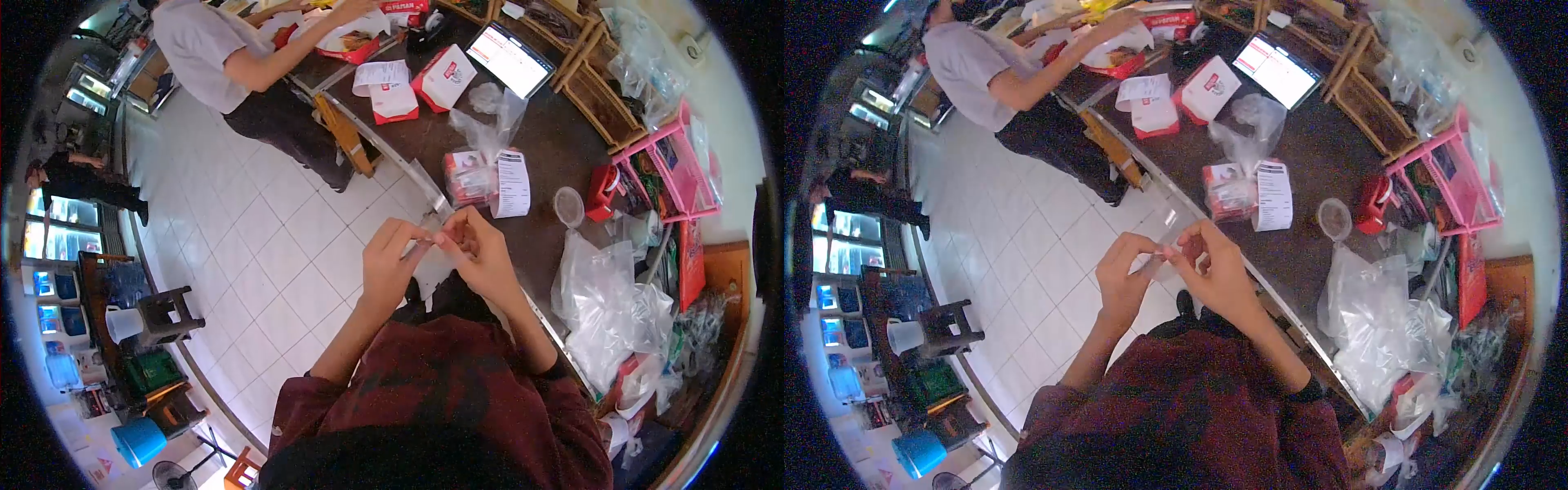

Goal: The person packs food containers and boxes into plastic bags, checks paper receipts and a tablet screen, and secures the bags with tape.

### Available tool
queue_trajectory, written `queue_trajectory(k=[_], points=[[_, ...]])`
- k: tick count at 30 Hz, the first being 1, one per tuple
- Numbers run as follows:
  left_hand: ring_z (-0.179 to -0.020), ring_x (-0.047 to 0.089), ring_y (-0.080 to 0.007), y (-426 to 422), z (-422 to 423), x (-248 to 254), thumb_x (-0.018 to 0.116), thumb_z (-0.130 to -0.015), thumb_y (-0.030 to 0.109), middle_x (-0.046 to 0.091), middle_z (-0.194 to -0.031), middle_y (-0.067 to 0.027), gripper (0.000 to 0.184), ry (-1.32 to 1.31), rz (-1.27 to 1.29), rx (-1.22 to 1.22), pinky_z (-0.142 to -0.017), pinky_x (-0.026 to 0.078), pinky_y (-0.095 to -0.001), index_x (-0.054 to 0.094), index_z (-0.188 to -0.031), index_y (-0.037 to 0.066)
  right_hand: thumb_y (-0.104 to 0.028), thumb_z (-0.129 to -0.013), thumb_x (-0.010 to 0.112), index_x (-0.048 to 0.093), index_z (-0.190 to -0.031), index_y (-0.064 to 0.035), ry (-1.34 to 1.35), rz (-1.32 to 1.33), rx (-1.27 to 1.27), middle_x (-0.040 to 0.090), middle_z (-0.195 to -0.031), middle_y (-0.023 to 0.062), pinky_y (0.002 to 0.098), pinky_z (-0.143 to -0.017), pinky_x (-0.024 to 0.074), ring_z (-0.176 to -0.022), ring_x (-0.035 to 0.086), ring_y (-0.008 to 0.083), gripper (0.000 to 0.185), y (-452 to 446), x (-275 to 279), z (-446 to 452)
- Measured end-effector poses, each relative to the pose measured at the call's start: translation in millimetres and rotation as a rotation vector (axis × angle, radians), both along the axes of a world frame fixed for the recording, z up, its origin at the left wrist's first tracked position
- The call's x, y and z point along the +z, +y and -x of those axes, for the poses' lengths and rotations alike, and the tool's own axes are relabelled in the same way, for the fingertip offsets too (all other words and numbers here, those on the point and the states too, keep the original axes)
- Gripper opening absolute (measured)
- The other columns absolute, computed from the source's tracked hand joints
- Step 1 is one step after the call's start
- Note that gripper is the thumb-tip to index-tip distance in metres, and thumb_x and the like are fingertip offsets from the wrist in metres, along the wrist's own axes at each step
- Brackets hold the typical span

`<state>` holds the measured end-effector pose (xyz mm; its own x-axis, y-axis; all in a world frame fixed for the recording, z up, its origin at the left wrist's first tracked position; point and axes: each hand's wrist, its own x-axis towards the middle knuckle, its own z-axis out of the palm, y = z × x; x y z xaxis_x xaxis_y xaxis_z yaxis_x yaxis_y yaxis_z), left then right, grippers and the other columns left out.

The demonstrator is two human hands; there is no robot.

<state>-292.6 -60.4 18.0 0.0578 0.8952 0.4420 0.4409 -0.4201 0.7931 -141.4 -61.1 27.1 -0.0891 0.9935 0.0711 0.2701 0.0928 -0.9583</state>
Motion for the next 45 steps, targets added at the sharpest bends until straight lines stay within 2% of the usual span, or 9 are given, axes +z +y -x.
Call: queue_trajectory(k=[6, 9, 13, 17, 21, 28, 36, 38, 45], points=[[-0.07, 0.055, -0.0259, -7.7, 10.3, -7.5, 0.066, -0.068, 0.0, 0.055, -0.077, -0.0088, 0.016, 0.196, -0.092, 0.04, -0.059, 0.045, -0.0325, 0.057, -0.081, 0.004, -0.008, -0.081, 0.063, 0.05, -0.085, -0.0006, 0.015, 0.06, 0.129, 0.055, -0.075, 0.0018, 0.0199, -0.057, 0.0425, -0.068, 0.049, 0.0041, 0.015, 4.5, -3.9, 11.4], [-0.075, 0.06, -0.0219, -12.7, 6.0, -5.0, 0.068, -0.067, -0.001, 0.061, -0.081, -0.0076, 0.016, 0.145, 0.029, 0.085, -0.063, 0.048, -0.0293, 0.061, -0.081, 0.004, -0.013, -0.077, 0.066, 0.059, -0.084, -0.0027, -0.024, 0.014, 0.142, 0.062, -0.078, 0.006, 0.0241, -0.055, 0.0457, -0.068, 0.06, 0.0113, 0.014, 10.9, -16.3, 6.6], [-0.112, 0.048, -0.0232, -17.4, 0.5, 9.3, 0.06, -0.07, -0.005, 0.047, -0.121, -0.0122, 0.063, 0.091, 0.247, -0.164, -0.096, 0.037, -0.0323, 0.038, -0.128, 0.008, -0.012, -0.077, 0.066, 0.059, -0.085, -0.0019, 0.106, -0.015, 0.053, 0.062, -0.073, 0.006, 0.024, -0.057, 0.046, -0.065, 0.058, 0.0101, 0.015, 21.8, -29.5, -12.2], [-0.103, 0.05, -0.0192, -21.2, -4.0, -17.6, 0.056, -0.078, -0.003, 0.046, -0.112, -0.0099, 0.043, -0.617, 0.507, -0.187, -0.085, 0.045, -0.0337, 0.038, -0.117, 0.003, -0.01, -0.079, 0.065, 0.06, -0.081, 0.0004, 0.087, 0.073, 0.079, 0.061, -0.071, 0.0037, 0.0221, -0.058, 0.0449, -0.063, 0.055, 0.007, 0.011, 28.4, -18.0, -33.5], [-0.082, 0.057, -0.0116, 0.0, -30.2, -22.8, 0.058, -0.084, 0.006, 0.054, -0.089, -0.0052, 0.02, -0.449, 0.67, -0.322, -0.066, 0.05, -0.0244, 0.044, -0.099, 0.002, -0.008, -0.08, 0.064, 0.059, -0.076, 0.001, 0.162, 0.234, 0.256, 0.059, -0.07, 0.0008, 0.0196, -0.056, 0.0422, -0.063, 0.053, 0.005, 0.011, 27.9, -16.3, -46.2], [-0.078, 0.056, -0.0103, 19.5, -53.1, -7.0, 0.059, -0.083, 0.007, 0.056, -0.081, -0.0026, 0.01, -0.237, 0.636, -0.453, -0.072, 0.05, -0.0265, 0.05, -0.086, 0.003, -0.015, -0.081, 0.063, 0.058, -0.077, 0.0003, 0.101, 0.291, 0.424, 0.058, -0.066, 0.0008, 0.0231, -0.057, 0.0441, -0.063, 0.053, 0.0059, 0.017, 41.4, -24.9, -94.4], [-0.084, 0.057, -0.0208, -23.0, -31.7, 0.4, 0.054, -0.084, 0.005, 0.054, -0.088, -0.0106, 0.012, -0.012, 0.341, 0.258, -0.077, 0.048, -0.0309, 0.046, -0.092, 0.002, -0.007, -0.074, 0.064, 0.053, -0.069, -0.0025, 0.0, 0.017, 0.604, 0.057, -0.07, 0.0063, 0.027, -0.058, 0.0455, -0.065, 0.056, 0.0123, 0.013, 70.9, -35.6, -63.8], [-0.086, 0.058, -0.024, -26.0, -36.7, -11.3, 0.056, -0.081, 0.002, 0.054, -0.09, -0.0132, 0.021, -0.15, 0.379, 0.299, -0.077, 0.048, -0.0318, 0.043, -0.098, 0.003, -0.001, -0.072, 0.063, 0.05, -0.074, -0.0016, -0.149, -0.179, 0.65, 0.055, -0.069, 0.0044, 0.0258, -0.059, 0.0457, -0.066, 0.056, 0.0118, 0.013, 73.4, -46.0, -50.4], [-0.076, 0.061, -0.0271, -36.1, -24.4, 0.0, 0.059, -0.078, 0.002, 0.057, -0.082, -0.0125, 0.032, -0.036, 0.384, 0.364, -0.067, 0.049, -0.0331, 0.042, -0.105, 0.003, 0.0, -0.073, 0.062, 0.045, -0.089, -0.0008, 0.062, 0.052, 0.64, 0.053, -0.074, 0.0067, 0.0272, -0.061, 0.0452, -0.067, 0.054, 0.0133, 0.023, 61.0, -43.5, -7.7]])
